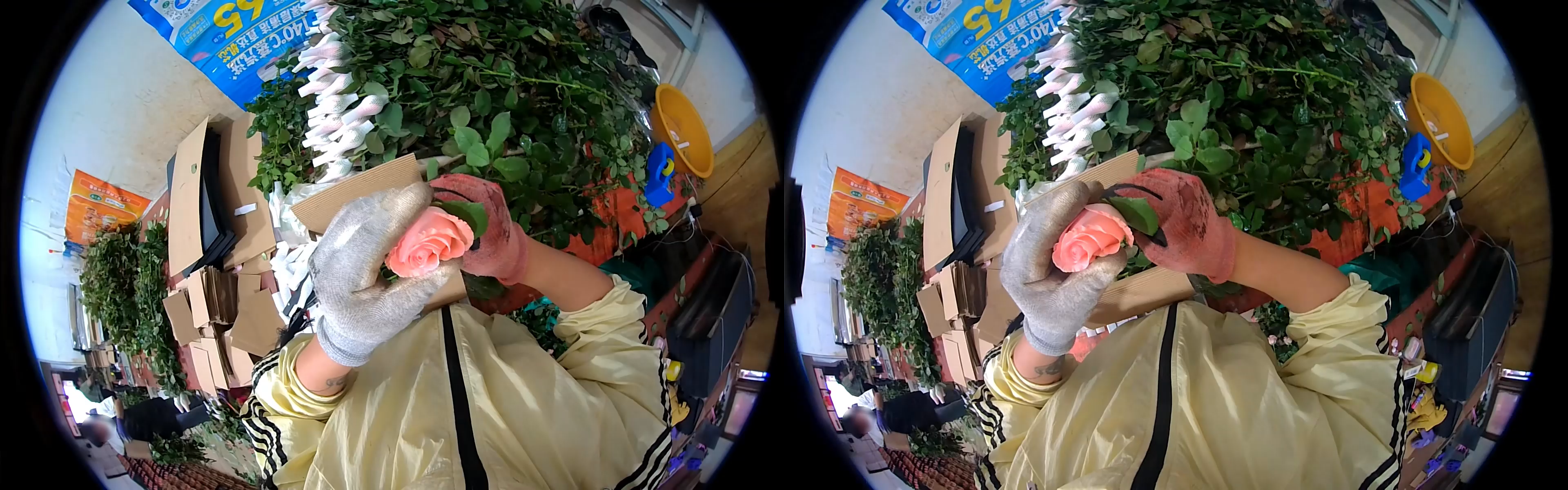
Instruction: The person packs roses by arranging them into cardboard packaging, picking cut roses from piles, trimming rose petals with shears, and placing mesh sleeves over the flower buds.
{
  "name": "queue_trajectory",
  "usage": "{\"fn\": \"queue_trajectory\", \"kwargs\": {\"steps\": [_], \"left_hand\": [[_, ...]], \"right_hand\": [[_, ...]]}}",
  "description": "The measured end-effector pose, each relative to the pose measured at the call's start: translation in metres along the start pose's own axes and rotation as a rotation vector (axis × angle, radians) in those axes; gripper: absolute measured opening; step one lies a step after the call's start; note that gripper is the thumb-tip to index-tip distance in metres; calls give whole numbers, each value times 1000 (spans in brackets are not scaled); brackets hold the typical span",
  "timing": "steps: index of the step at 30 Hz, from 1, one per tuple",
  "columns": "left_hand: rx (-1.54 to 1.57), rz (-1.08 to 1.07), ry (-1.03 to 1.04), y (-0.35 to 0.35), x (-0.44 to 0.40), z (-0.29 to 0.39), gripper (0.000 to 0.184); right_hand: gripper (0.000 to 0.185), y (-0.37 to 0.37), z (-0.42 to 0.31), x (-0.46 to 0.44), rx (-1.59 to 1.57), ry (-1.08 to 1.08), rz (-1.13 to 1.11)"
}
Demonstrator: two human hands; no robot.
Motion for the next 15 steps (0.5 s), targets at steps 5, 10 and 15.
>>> {"fn": "queue_trajectory", "kwargs": {"steps": [5, 10, 15], "left_hand": [[617, 169, -149, 0, -6, -3, 58], [422, 86, -249, -17, -5, -11, 48], [439, 166, -214, -19, 8, -31, 41]], "right_hand": [[53, -2, 3, -2, -139, 130, -63], [52, -11, -10, -14, 166, 81, -54], [37, -59, -56, 44, 87, -23, 45]]}}
Point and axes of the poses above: each hand's wrist, its own x-axis away from the middle knuckle, its own y-axis out of the palm, z = x × y, the point moved 1 cm from there along -x, towards the middle knuckle, and after that the axes turned 13 degrees about -z, right-handed, at the moved point
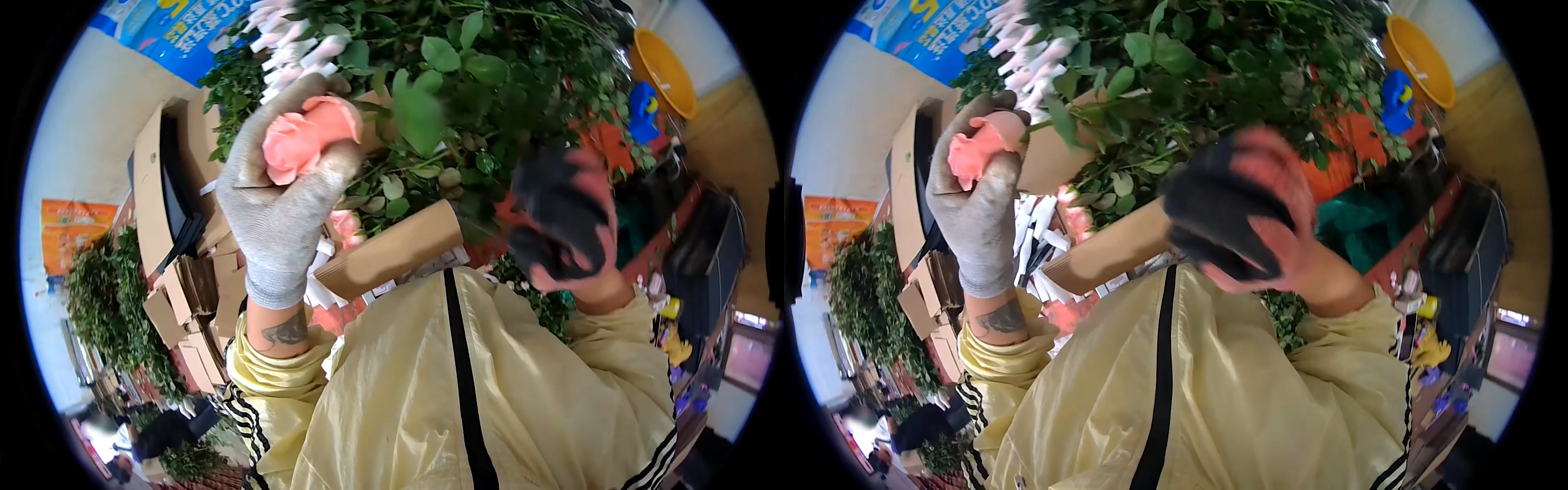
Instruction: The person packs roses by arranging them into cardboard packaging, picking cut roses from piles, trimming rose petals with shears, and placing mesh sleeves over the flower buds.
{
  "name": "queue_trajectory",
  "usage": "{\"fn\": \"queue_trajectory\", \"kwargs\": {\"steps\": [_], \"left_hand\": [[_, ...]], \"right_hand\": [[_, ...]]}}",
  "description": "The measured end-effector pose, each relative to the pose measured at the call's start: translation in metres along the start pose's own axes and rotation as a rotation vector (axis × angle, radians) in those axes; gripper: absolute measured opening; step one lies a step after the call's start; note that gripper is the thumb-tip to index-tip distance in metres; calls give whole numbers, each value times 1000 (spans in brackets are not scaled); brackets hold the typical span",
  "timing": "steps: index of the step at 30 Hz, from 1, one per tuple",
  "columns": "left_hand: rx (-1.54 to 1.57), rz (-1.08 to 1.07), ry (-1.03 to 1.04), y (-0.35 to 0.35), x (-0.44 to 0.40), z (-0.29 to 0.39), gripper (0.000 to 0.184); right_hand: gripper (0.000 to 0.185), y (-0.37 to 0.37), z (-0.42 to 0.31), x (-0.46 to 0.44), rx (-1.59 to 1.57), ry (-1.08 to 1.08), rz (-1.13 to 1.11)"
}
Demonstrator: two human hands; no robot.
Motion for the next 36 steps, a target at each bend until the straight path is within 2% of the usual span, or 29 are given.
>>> {"fn": "queue_trajectory", "kwargs": {"steps": [1, 3, 4, 5, 6, 7, 8, 9, 10, 12, 13, 14, 17, 20, 21, 22, 23, 24, 26, 27, 29, 30, 31, 33, 35, 36], "left_hand": [[-93, 0, -20, -3, 2, -2, 41], [-35, -8, 0, -3, 7, -7, 42], [4, -8, 23, -3, 9, -9, 42], [74, 31, -59, 3, 9, -3, 51], [197, 18, -1, 8, 7, -6, 49], [164, 18, -18, 9, 7, -7, 49], [128, 24, -33, 8, 7, -8, 48], [217, 7, 17, 8, 7, -14, 48], [217, 5, 34, 12, 10, -12, 48], [355, 7, -15, 17, 10, -7, 48], [271, 18, -68, 17, 11, -9, 45], [130, -20, -29, 17, 10, -6, 45], [-8, -5, -100, 16, 9, -8, 48], [67, 21, -142, 24, 11, 2, 44], [159, 40, -152, 30, 13, 10, 44], [251, 57, -167, 36, 15, 16, 43], [366, 34, -156, 40, 15, 15, 47], [351, 23, -150, 45, 17, 15, 47], [414, -47, 32, 54, 14, 16, 51], [396, -27, 43, 57, 16, 16, 56], [460, -14, 2, 66, 21, 17, 56], [507, -31, -16, 68, 22, 16, 57], [528, -34, -41, 74, 24, 22, 56], [395, -67, -60, 89, 30, 37, 54], [243, -136, -74, 111, 36, 49, 53], [157, -179, -66, 123, 39, 55, 53]], "right_hand": [[38, -5, -3, 21, -156, 22, -117], [31, 19, -15, 54, -419, 303, -436], [30, 37, -26, 74, -217, 389, -576], [33, 71, -27, 110, -151, 511, -738], [37, 102, -30, 138, -36, 511, -814], [41, 127, -32, 154, 82, 500, -893], [43, 149, -29, 148, -22, 568, -1049], [45, 170, -25, 138, -129, 627, -1202], [45, 193, -23, 139, -113, 626, -1193], [46, 231, -14, 145, 334, 366, -1010], [45, 234, -12, 142, 459, 310, -925], [44, 237, -12, 141, 582, 256, -836], [45, 242, -8, 146, 1056, -61, -1073], [45, 218, -16, 148, 531, 128, -819], [43, 203, -22, 132, 238, 290, -968], [29, 187, -30, 133, 232, 142, -789], [30, 191, -34, 138, 151, 137, -794], [32, 190, -40, 137, 67, 136, -799], [32, 176, -46, 141, 58, 95, -771], [32, 166, -48, 142, 44, 57, -761], [41, 153, -47, 169, -31, 231, -717], [38, 134, -46, 175, -99, 294, -715], [40, 127, -41, 195, -27, 353, -693], [40, 87, -50, 208, 31, 411, -330], [36, 57, -77, 214, -430, 854, 74], [33, 35, -87, 193, -776, 697, 342]]}}
Point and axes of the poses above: each hand's wrist, its own x-axis away from the middle knuckle, its own y-axis out of the palm, z = x × y, the point moved 1 cm from there along -x, towards the middle knuckle, and after that the axes turned 13 degrees about -z, right-handed, at the moved point
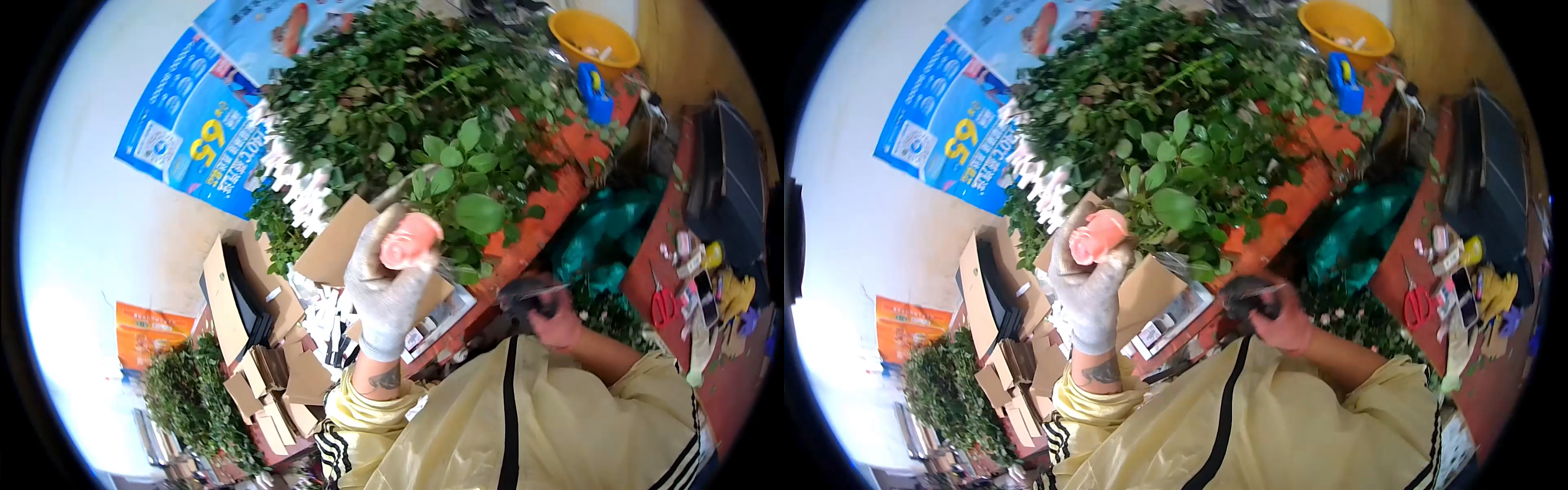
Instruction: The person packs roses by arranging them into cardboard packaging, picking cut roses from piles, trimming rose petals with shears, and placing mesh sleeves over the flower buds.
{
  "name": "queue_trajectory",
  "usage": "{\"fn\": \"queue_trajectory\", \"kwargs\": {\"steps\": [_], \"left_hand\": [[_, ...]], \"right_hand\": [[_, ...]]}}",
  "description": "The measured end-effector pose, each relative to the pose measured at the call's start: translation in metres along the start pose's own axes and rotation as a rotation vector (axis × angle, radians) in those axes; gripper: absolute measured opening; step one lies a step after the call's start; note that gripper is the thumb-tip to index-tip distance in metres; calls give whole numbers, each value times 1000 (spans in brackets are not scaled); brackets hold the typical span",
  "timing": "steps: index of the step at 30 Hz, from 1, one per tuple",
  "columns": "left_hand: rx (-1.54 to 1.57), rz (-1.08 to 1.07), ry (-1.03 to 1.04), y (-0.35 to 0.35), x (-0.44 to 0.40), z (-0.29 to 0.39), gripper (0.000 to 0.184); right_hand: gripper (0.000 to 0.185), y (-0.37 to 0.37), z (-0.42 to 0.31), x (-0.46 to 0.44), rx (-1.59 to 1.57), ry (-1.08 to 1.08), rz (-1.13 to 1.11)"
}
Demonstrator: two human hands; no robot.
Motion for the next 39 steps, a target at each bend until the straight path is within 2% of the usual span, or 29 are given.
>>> {"fn": "queue_trajectory", "kwargs": {"steps": [1, 2, 4, 8, 11, 21, 33, 35, 38, 39], "left_hand": [[127, -84, 65, 12, 3, 2, 52], [-147, -114, 217, 19, 1, -3, 51], [-164, -196, 253, 36, -4, -1, 51], [-169, -251, 272, 64, -14, 9, 48], [-375, -275, 315, 72, -21, 15, 44], [-288, -298, 261, 85, -23, 10, 46], [-158, -332, 329, 88, -25, 10, 49], [-186, -371, 280, 83, -23, 6, 62], [-180, -365, 253, 84, -23, 7, 61], [-180, -365, 253, 84, -24, 7, 61]], "right_hand": [[30, -5, -34, -20, -406, -164, 77], [25, -9, -67, -32, -414, -299, 147], [17, -18, -127, -52, -401, -566, 221], [20, -46, -154, -45, 125, -767, 113], [21, -51, -143, -36, 229, -781, 133], [27, -57, -128, -36, 372, -778, 154], [34, -64, -124, -42, 477, -776, 122], [31, -65, -124, -43, 494, -834, 181], [34, -67, -131, -46, 512, -728, 49], [33, -66, -128, -46, 483, -764, 68]]}}
Point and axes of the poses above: each hand's wrist, its own x-axis away from the middle knuckle, its own y-axis out of the palm, z = x × y, the point moved 1 cm from there along -x, towards the middle knuckle, and after that the axes turned 13 degrees about -z, right-handed, at the moved point
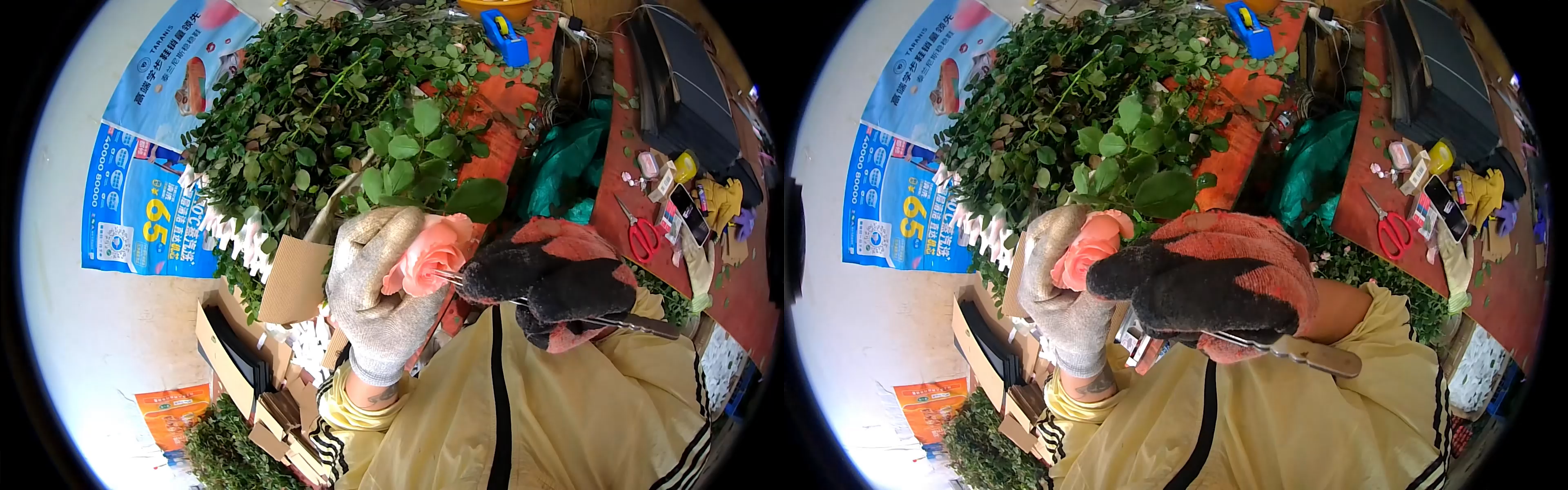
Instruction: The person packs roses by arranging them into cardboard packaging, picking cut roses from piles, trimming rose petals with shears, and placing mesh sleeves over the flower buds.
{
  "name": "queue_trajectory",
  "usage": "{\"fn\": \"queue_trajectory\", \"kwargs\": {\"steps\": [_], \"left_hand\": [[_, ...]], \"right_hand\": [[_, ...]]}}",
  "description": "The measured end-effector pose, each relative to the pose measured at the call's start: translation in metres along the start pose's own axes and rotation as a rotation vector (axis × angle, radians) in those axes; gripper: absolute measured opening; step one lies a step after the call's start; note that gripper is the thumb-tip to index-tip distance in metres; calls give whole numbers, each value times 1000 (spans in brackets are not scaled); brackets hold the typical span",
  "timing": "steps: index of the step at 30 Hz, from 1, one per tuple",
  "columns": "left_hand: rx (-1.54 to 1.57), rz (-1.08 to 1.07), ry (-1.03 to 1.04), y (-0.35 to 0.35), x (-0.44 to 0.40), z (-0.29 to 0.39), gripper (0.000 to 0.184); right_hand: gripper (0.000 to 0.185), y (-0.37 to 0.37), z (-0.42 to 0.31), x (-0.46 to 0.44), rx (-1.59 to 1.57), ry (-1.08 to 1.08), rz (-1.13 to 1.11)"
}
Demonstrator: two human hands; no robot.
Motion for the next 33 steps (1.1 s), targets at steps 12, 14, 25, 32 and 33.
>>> {"fn": "queue_trajectory", "kwargs": {"steps": [12, 14, 25, 32, 33], "left_hand": [[-24, 39, 40, 5, -3, -1, 50], [-32, 36, 53, 4, -3, 1, 49], [-33, 34, 48, 1, -1, 4, 47], [-39, 46, 51, 2, 0, 7, 45], [-39, 46, 51, 1, 0, 7, 45]], "right_hand": [[64, 2, 5, 21, -94, -110, 44], [66, 3, 4, 23, -170, -87, 27], [54, 22, 15, 24, -39, -125, 121], [57, 17, 13, 18, -47, -89, 17], [57, 18, 13, 18, -57, -113, 74]]}}
Point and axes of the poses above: each hand's wrist, its own x-axis away from the middle knuckle, its own y-axis out of the palm, z = x × y, the point moved 1 cm from there along -x, towards the middle knuckle, and after that the axes turned 13 degrees about -z, right-handed, at the moved point
